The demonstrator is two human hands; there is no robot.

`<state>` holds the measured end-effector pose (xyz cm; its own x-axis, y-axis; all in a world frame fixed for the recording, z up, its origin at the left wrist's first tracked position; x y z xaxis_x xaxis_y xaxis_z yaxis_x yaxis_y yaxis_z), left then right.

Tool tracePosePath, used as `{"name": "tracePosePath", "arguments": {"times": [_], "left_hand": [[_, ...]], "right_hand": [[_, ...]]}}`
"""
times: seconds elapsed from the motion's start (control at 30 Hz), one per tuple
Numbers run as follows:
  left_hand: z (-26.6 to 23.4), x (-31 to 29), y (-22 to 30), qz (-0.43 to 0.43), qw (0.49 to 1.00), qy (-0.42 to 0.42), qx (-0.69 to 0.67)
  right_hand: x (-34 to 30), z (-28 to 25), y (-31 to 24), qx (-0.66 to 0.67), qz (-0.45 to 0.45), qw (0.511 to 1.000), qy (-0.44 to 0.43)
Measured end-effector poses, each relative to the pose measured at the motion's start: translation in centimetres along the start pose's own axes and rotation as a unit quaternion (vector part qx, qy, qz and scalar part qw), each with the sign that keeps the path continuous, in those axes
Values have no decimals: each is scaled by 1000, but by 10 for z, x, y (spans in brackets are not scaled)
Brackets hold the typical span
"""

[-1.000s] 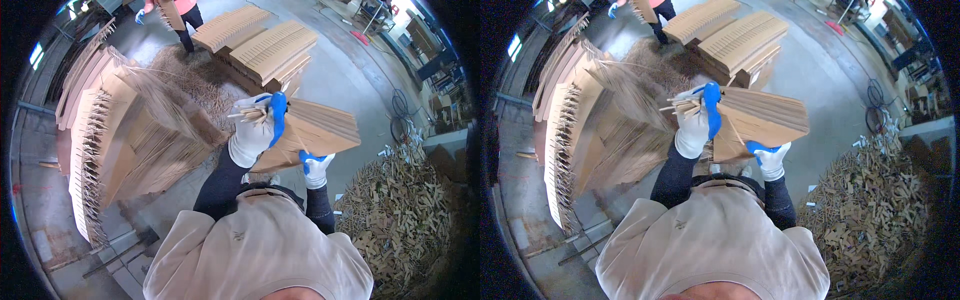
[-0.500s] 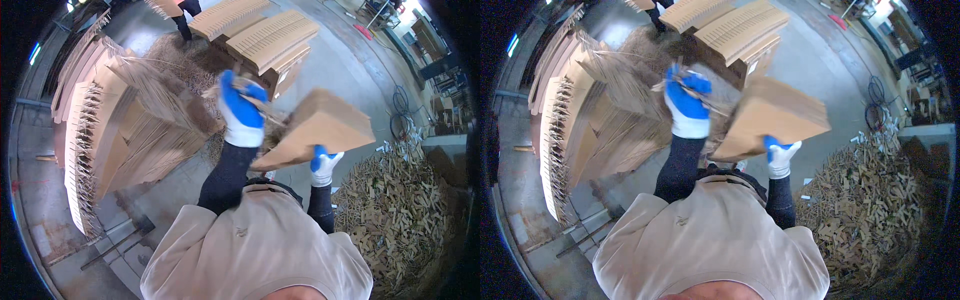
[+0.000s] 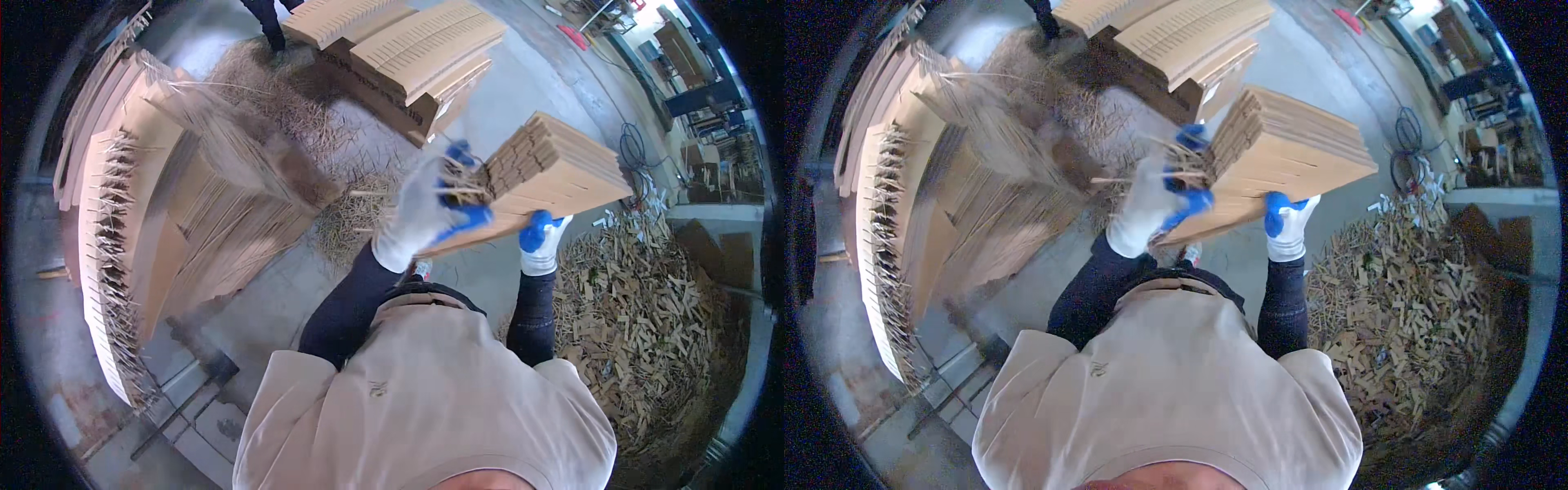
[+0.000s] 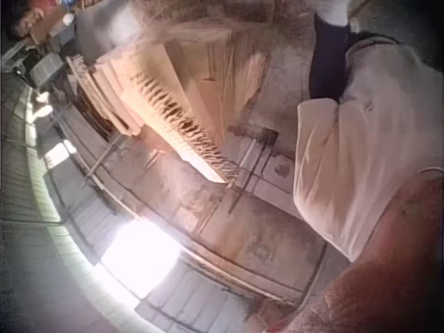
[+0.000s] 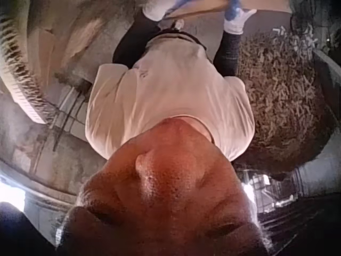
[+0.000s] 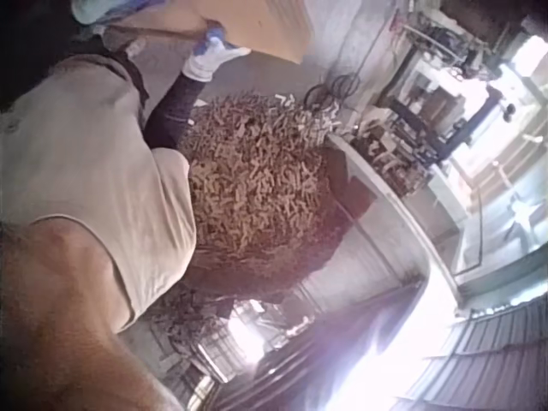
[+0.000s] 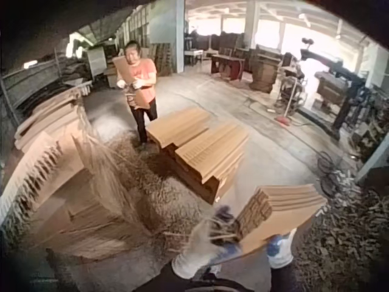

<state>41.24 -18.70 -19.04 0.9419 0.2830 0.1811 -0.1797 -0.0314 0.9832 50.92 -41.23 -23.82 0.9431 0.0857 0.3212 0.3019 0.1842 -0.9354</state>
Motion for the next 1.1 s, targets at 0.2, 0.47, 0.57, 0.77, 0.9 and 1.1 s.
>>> {"name": "tracePosePath", "arguments": {"times": [0.2,0.47,0.57,0.77,0.9,1.1], "left_hand": [[0,5,25,43,984,22,-170],[-18,6,65,270,887,172,334],[-17,11,71,282,861,189,380],[-25,19,1,-37,960,203,-187],[-27,15,-13,-102,866,244,-424],[-107,-8,-45,-68,935,305,-166]], "right_hand": [[-11,14,-8,24,1,999,44],[-26,31,-27,-98,20,994,-34],[-34,28,-35,-81,-51,995,17],[-23,17,-36,-68,-53,996,17],[-29,10,-42,-67,-78,992,70],[-10,-6,-43,-26,-75,993,88]]}}
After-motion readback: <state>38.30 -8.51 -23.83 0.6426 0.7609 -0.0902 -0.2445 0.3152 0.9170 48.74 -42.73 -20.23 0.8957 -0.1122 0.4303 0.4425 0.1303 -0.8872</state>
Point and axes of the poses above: each hand's wrist, its own x-axis towards the middle knuckle, its own z-axis out of the palm, y = z × x, the point moved 9 cm from there along x, towards the middle knuckle, and after that the axes turned 6 degrees about -z, right-handed, at the moved point
